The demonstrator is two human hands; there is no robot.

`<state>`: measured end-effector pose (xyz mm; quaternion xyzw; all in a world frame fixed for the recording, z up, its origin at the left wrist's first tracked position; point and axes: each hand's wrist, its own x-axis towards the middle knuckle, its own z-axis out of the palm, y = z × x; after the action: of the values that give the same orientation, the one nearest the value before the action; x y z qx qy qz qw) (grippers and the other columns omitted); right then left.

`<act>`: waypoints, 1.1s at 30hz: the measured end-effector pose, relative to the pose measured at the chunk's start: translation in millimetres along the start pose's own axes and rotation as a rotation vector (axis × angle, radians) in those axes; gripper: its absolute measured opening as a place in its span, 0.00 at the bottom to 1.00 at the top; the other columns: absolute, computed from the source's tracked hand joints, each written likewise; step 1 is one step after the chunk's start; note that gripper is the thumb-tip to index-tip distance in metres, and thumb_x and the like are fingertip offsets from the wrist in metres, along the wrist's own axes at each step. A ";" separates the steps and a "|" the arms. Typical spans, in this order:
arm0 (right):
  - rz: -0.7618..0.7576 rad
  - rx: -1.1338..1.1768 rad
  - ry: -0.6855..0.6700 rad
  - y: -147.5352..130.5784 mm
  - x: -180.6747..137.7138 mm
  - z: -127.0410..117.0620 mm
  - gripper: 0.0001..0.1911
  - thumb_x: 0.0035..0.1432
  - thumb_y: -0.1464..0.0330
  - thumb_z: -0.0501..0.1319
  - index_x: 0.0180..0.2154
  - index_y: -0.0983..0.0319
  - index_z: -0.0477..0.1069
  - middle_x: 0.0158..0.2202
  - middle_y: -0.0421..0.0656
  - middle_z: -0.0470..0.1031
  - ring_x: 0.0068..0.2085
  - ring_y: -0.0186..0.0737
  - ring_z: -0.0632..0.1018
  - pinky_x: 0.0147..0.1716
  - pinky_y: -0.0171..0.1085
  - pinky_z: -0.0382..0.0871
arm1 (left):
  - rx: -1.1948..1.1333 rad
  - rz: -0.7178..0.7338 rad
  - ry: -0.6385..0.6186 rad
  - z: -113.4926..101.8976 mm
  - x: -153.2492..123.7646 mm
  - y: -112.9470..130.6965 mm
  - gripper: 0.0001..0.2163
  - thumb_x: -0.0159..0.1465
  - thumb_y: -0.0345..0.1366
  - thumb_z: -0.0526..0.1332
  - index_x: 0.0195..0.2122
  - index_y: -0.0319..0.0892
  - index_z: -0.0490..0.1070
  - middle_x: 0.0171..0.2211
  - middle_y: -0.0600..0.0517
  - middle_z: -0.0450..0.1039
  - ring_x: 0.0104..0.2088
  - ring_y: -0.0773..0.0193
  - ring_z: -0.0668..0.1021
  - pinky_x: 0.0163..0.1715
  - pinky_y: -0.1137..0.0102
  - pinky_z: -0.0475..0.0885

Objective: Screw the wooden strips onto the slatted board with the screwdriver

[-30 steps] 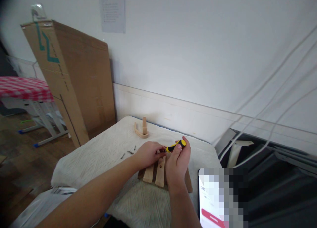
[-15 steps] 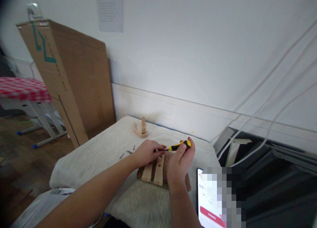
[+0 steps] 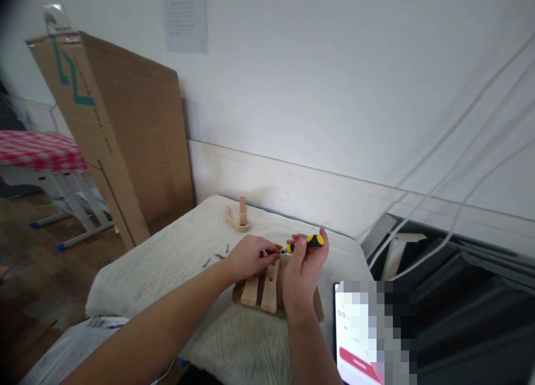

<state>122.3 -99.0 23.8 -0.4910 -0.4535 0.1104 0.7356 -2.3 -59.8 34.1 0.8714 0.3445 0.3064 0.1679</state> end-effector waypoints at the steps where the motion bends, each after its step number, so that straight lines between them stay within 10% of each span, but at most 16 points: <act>1: -0.004 0.015 0.005 -0.9 -0.1 -0.1 0.26 0.64 0.58 0.51 0.59 0.61 0.50 0.40 0.44 0.72 0.34 0.37 0.76 0.38 0.42 0.71 | -0.015 -0.009 0.035 -1.7 -0.2 0.6 0.11 0.62 0.38 0.58 0.32 0.40 0.78 0.29 0.50 0.78 0.29 0.66 0.75 0.30 0.74 0.65; 7: 0.022 0.050 0.002 -0.2 -0.9 1.1 0.26 0.64 0.58 0.50 0.59 0.60 0.49 0.44 0.48 0.73 0.35 0.37 0.78 0.39 0.43 0.71 | -0.211 -0.357 0.345 -44.2 1.2 -17.5 0.18 0.64 0.41 0.50 0.28 0.37 0.74 0.22 0.51 0.74 0.23 0.68 0.72 0.26 0.74 0.65; 12: 0.024 0.005 -0.027 2.9 -1.2 3.3 0.25 0.64 0.57 0.50 0.58 0.61 0.52 0.44 0.49 0.74 0.35 0.38 0.77 0.39 0.44 0.71 | 0.353 -0.695 0.090 -78.0 -5.4 -54.7 0.12 0.60 0.38 0.54 0.31 0.38 0.74 0.33 0.44 0.76 0.35 0.57 0.77 0.34 0.68 0.68; 18: 0.005 -0.040 -0.050 0.5 -2.7 3.8 0.24 0.63 0.58 0.51 0.56 0.61 0.54 0.42 0.47 0.74 0.34 0.37 0.77 0.37 0.42 0.70 | 0.421 -0.770 -0.105 -49.0 -10.1 -76.4 0.08 0.51 0.34 0.65 0.32 0.38 0.75 0.38 0.38 0.77 0.41 0.47 0.77 0.38 0.63 0.70; 29: 0.017 -0.055 0.036 5.5 0.3 1.3 0.24 0.62 0.57 0.51 0.56 0.62 0.55 0.39 0.46 0.74 0.33 0.37 0.76 0.35 0.40 0.69 | 0.255 -0.537 0.042 -40.9 6.3 -53.7 0.09 0.62 0.36 0.55 0.37 0.39 0.72 0.38 0.45 0.76 0.40 0.59 0.77 0.39 0.67 0.71; 33: 0.069 -0.051 0.027 8.2 2.0 1.4 0.25 0.62 0.56 0.51 0.55 0.61 0.55 0.38 0.45 0.73 0.33 0.36 0.76 0.33 0.39 0.69 | -0.404 -0.262 0.166 -38.6 8.5 -27.1 0.09 0.64 0.38 0.52 0.39 0.39 0.66 0.35 0.50 0.75 0.24 0.70 0.75 0.23 0.75 0.68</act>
<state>124.6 -92.9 18.3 -0.5265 -0.4287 0.1175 0.7247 -36.0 -31.5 53.2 0.7399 0.3989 0.4150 0.3482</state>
